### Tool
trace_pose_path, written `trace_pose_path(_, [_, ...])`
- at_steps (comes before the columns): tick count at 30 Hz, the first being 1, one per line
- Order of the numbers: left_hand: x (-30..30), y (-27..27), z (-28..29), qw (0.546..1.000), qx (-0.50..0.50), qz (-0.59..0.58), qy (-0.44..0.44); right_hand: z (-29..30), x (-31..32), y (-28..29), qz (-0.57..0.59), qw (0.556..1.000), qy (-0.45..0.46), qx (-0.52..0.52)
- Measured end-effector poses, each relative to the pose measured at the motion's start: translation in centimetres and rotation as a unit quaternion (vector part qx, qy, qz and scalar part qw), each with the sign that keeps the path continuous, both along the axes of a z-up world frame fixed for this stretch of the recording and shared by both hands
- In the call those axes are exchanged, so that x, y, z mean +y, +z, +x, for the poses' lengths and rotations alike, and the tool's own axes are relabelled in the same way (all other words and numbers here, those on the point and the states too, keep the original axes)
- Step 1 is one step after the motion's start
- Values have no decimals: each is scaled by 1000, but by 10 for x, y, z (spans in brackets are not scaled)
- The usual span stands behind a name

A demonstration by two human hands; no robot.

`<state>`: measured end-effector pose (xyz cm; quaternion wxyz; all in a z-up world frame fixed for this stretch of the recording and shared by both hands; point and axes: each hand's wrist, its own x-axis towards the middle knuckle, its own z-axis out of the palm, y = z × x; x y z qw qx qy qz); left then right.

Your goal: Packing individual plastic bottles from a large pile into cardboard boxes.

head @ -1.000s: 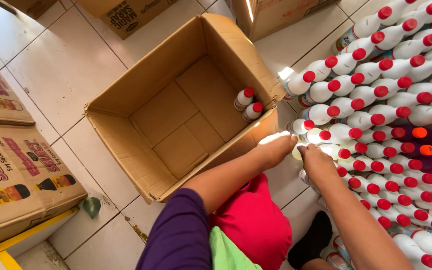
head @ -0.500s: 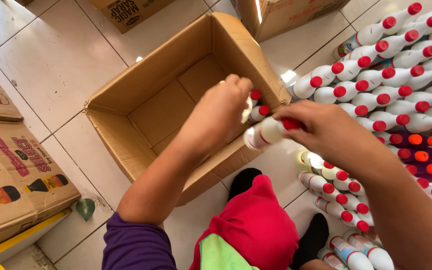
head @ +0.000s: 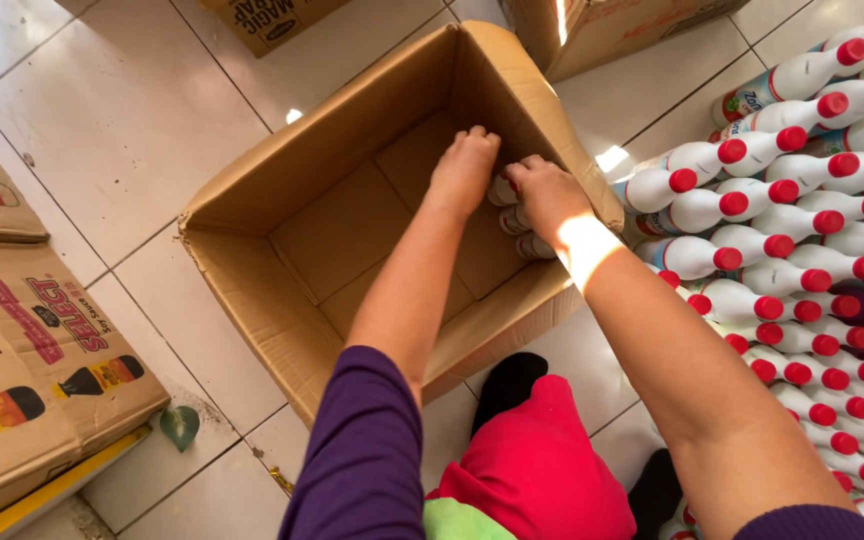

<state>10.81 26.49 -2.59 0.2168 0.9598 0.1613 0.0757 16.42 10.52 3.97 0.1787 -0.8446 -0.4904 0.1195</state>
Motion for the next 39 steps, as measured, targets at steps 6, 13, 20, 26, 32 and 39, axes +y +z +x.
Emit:
trace_pose_path(6, [-13, 0, 16, 999, -11, -40, 11, 1, 5, -44, -87, 994, -18, -69])
trace_pose_path(13, [3, 11, -4, 989, 24, -142, 24, -22, -8, 9, -82, 991, 1, -105])
trace_pose_path(20, [106, 35, -90, 885, 132, 414, 168, -109, -64, 49, 59, 964, 250, 75])
trace_pose_path(26, [163, 45, -176, 940, 183, 180, 224, -134, -94, 36, -40, 964, 256, 50])
trace_pose_path(32, [135, 69, -237, 962, 129, 125, 207, -146, -123, 30, -21, 958, 283, 40])
trace_pose_path(39, [70, 113, -224, 955, 108, 232, 148, -159, -148, 68, 131, 951, 275, 44])
